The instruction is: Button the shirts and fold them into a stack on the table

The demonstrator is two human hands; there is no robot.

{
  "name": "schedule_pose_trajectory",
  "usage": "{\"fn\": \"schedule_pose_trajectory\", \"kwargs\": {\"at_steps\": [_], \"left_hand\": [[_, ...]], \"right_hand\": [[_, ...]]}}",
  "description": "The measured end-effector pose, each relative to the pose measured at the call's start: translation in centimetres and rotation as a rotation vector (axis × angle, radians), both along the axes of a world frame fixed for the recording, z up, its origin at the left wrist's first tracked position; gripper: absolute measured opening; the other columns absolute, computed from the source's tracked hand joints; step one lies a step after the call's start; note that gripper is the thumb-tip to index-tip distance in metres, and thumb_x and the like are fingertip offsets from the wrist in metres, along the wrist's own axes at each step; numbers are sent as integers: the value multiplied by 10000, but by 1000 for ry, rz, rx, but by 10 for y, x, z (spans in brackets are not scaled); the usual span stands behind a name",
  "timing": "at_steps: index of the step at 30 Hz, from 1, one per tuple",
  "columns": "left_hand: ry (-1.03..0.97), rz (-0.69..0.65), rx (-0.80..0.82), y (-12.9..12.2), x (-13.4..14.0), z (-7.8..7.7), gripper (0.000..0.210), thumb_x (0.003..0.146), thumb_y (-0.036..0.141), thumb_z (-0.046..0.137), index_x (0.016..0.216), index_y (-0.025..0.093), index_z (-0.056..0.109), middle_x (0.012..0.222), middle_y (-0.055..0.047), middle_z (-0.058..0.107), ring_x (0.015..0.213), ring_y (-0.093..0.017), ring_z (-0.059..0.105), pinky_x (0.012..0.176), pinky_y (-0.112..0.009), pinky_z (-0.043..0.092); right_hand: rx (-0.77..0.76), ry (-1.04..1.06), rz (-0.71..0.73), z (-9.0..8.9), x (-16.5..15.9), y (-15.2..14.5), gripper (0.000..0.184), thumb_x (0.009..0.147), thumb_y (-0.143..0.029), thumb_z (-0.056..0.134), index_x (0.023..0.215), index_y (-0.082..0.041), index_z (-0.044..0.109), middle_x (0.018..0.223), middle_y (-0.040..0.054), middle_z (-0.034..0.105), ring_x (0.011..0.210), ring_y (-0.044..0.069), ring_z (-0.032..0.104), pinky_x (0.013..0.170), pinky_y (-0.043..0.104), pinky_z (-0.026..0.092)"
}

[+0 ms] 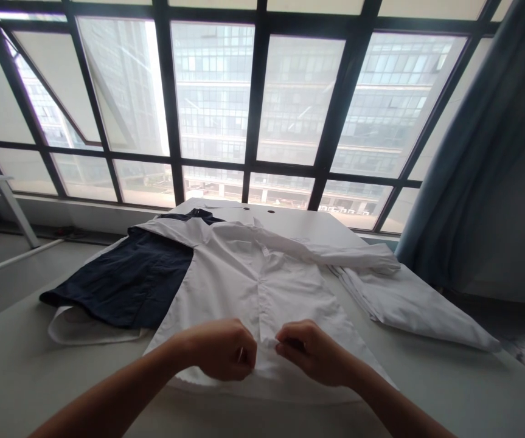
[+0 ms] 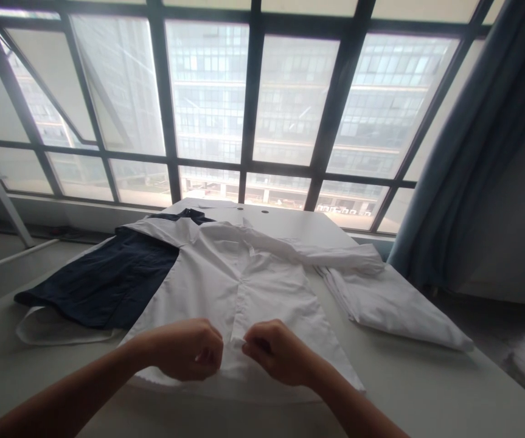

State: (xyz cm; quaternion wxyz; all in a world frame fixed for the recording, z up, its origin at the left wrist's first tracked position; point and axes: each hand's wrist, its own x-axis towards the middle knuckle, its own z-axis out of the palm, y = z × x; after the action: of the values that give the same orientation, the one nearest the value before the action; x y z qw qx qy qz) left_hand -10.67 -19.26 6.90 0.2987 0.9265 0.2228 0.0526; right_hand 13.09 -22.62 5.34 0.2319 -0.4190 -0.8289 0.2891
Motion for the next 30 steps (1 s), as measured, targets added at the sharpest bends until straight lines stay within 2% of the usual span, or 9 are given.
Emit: {"fn": "schedule_pose_trajectory", "kwargs": {"at_steps": [4,8,10,13,18,21,23,26,30], "left_hand": [[111,-48,-147,10,-8,-5,148,748,128,661,838,197,757,748,9,738,656,-119,651,603,-176,481],[40,273,66,46,-41,-4,263,900,323,576,1048,178,737,1034,-81,748,948,-209,685,874,-292,513],[52,415,212,67,-57,-10,407,876,352,615,1241,177,650,1312,-128,631,1224,-268,566,1057,-369,412],[211,429,215,88,-68,-25,750,789,409,712,1456,202,439,1570,-144,317,1454,-298,272,1176,-427,239],[420,394,72,77,-58,-34,936,783,542,680,1545,198,260,1616,-191,90,1487,-363,84,1157,-544,201],[464,338,58,52,-54,-27,1002,719,565,732,1541,206,284,1616,-202,85,1478,-404,82,1133,-563,237],[484,327,77,37,-52,-20,1046,654,549,787,1530,223,319,1610,-203,144,1466,-419,145,1120,-543,276],[473,327,128,31,-50,-4,906,590,508,835,1406,264,527,1488,-175,445,1345,-414,419,1054,-472,380],[378,351,93,59,-45,13,408,786,435,683,1150,253,710,1098,-81,722,970,-277,663,860,-329,472]], "right_hand": [[-269,-121,200,-1,11,5,308,813,-448,675,927,-172,753,636,-9,634,556,106,528,527,204,407],[70,-113,-205,-13,58,40,401,878,-508,564,1045,-186,733,1037,107,729,898,231,675,805,337,536],[247,-217,-372,-25,88,60,431,838,-488,602,1134,-193,705,1250,137,658,1167,303,597,1030,422,447],[170,-393,-426,-41,121,77,534,807,-500,609,1248,-201,652,1402,146,553,1287,327,512,1096,450,389],[71,-552,-416,-27,121,65,484,698,-508,713,1100,-239,712,1191,135,670,1079,329,630,930,404,486],[-8,-602,-331,-6,122,65,472,569,-504,804,942,-221,745,995,109,719,896,312,673,780,360,505],[-123,-524,-287,6,137,79,408,654,-536,748,880,-197,751,876,101,732,772,270,688,680,322,495],[-112,-322,-595,22,184,114,361,860,-457,555,797,-148,732,771,120,729,624,195,679,612,286,467],[-35,-291,-1097,26,263,154,425,915,-284,413,739,-47,720,696,243,696,536,206,665,551,322,456]]}}
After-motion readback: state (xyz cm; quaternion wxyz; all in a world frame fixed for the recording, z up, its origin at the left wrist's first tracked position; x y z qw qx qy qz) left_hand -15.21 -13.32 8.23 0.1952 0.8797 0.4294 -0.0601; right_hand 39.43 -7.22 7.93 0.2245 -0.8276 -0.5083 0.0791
